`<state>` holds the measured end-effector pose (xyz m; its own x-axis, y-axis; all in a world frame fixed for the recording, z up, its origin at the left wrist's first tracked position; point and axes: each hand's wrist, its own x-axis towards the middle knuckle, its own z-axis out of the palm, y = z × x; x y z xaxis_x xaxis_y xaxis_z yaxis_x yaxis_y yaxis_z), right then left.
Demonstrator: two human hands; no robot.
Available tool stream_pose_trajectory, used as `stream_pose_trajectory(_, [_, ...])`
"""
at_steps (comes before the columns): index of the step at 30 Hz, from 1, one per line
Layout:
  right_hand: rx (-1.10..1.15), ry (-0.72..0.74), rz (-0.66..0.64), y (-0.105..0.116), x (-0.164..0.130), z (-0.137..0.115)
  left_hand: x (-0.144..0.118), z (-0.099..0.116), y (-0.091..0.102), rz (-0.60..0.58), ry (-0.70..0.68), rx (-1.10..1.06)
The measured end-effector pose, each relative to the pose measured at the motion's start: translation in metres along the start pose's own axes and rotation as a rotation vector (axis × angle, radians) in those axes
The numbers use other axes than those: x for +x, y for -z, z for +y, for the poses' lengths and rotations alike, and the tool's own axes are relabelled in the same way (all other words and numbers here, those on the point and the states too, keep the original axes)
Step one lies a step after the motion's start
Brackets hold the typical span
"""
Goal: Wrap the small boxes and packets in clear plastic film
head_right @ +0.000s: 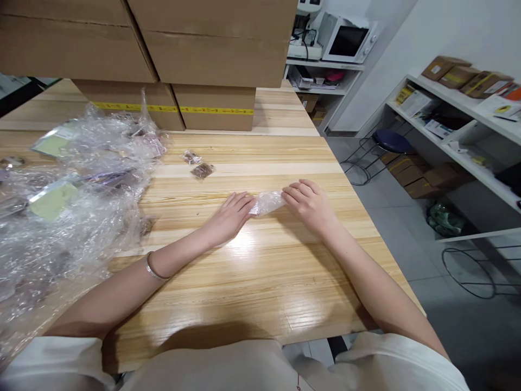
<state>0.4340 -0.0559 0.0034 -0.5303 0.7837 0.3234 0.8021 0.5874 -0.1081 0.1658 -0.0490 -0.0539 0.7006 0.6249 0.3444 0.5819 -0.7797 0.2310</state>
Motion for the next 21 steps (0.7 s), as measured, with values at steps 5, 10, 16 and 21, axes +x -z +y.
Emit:
stream_pose_trajectory(5, [0.248, 0.256, -0.039, -0.011, 0.044, -0.037, 0.003, -0.005, -0.001, -0.010, 0.026, -0.141])
stream_pose_trajectory(10, [0.419, 0.304, -0.052, -0.046, 0.066, -0.062, 0.010, -0.022, -0.004, 0.068, 0.258, -0.669])
stream_pose_trajectory(16, [0.425, 0.182, 0.157, -0.079, 0.062, -0.054, 0.008, -0.022, 0.019, 0.386, 0.262, -0.553])
stream_pose_trajectory(21, [0.325, 0.060, 0.106, -0.071, 0.050, -0.044, 0.003, -0.032, 0.031, -0.007, -0.062, -0.348])
